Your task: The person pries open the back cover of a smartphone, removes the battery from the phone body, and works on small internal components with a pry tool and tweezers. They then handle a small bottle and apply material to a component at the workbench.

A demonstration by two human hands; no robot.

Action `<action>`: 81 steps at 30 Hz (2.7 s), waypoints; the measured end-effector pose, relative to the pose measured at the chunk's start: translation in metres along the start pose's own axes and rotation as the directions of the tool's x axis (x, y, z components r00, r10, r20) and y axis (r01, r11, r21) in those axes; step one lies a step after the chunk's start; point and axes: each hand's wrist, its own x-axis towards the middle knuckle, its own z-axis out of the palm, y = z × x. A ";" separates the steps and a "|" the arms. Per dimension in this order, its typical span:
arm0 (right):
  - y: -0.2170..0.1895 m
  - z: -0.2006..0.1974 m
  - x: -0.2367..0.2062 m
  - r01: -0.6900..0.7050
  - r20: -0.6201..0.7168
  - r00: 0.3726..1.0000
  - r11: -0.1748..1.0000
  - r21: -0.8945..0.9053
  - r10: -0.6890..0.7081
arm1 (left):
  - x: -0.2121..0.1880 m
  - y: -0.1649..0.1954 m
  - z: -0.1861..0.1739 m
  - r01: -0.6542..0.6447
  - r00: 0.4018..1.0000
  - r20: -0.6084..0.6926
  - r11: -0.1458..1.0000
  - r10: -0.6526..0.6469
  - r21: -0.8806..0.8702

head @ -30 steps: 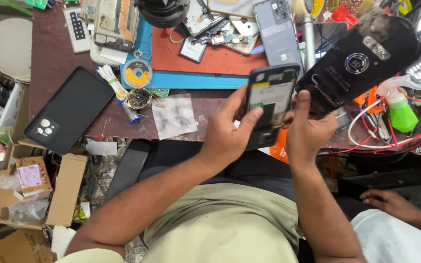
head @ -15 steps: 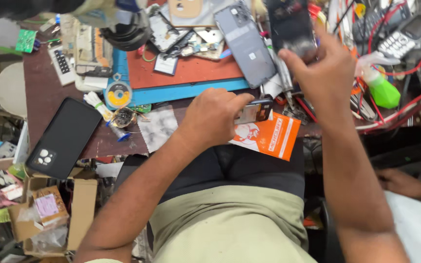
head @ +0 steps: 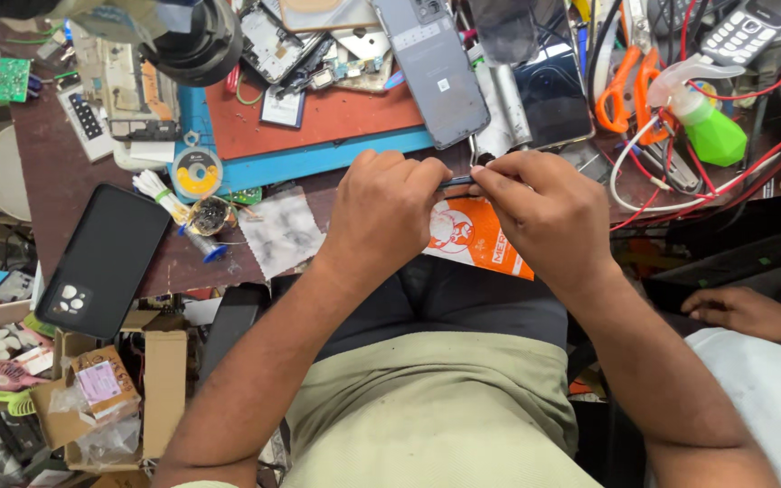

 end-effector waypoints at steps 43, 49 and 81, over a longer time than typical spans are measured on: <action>-0.011 0.009 -0.002 -0.046 -0.033 0.998 0.998 -0.040 0.045 | -0.025 -0.021 -0.017 0.023 0.993 -0.115 0.987 -0.005 0.161; -0.019 0.006 0.014 -0.033 0.008 0.999 0.996 -0.080 0.034 | -0.034 -0.025 -0.004 0.045 0.976 -0.214 0.999 -0.042 0.011; -0.027 0.024 0.025 0.052 0.081 0.995 0.999 0.016 -0.053 | -0.031 -0.030 -0.004 0.111 0.985 -0.125 0.993 -0.116 -0.044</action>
